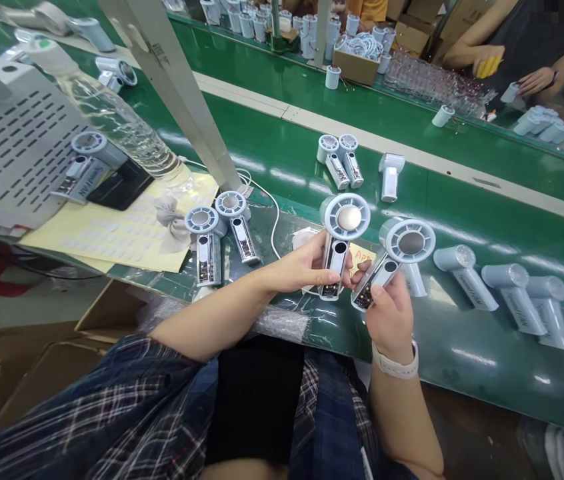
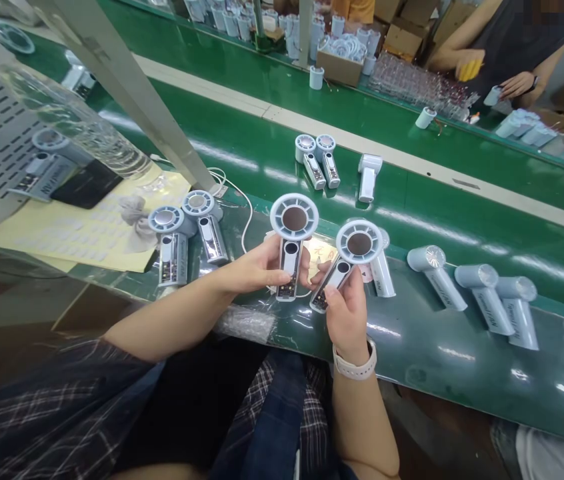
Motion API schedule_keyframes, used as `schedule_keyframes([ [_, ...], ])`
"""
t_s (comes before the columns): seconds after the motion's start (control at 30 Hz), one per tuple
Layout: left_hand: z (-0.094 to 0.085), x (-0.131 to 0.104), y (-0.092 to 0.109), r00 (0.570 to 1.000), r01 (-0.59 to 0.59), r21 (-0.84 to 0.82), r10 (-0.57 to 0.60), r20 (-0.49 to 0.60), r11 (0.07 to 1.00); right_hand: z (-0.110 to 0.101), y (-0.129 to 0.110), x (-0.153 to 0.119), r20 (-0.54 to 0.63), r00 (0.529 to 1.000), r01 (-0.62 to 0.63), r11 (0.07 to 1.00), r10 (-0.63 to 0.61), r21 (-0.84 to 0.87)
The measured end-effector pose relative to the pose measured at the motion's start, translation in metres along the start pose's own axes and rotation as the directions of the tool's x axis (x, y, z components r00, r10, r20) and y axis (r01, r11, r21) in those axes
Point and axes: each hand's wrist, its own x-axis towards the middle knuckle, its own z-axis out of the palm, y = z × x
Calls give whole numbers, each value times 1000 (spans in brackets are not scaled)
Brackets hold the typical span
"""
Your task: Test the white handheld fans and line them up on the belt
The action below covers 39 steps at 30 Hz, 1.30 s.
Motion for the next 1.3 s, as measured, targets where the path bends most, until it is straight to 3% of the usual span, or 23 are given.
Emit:
schedule_keyframes([
  [0.37,-2,-1,-5,999,-10,68,7,48,998,-3,6,0,24,999,25,999,-26,30],
  [0.6,-6,6,-16,982,-20,7,21,-189,1000,1,11,2,-50,999,2,999,0,54],
  [0.83,-10,4,-10,997,-39,116,46,-60,993,-1,10,0,23,1000,12,1000,-12,18],
  [1.17,-10,8,-17,997,-41,20,42,-69,999,-1,8,3,-11,1000,-11,998,12,58],
  [1.3,-12,7,-17,989,-12,72,23,-147,997,1,6,4,-13,1000,-11,999,11,30],
])
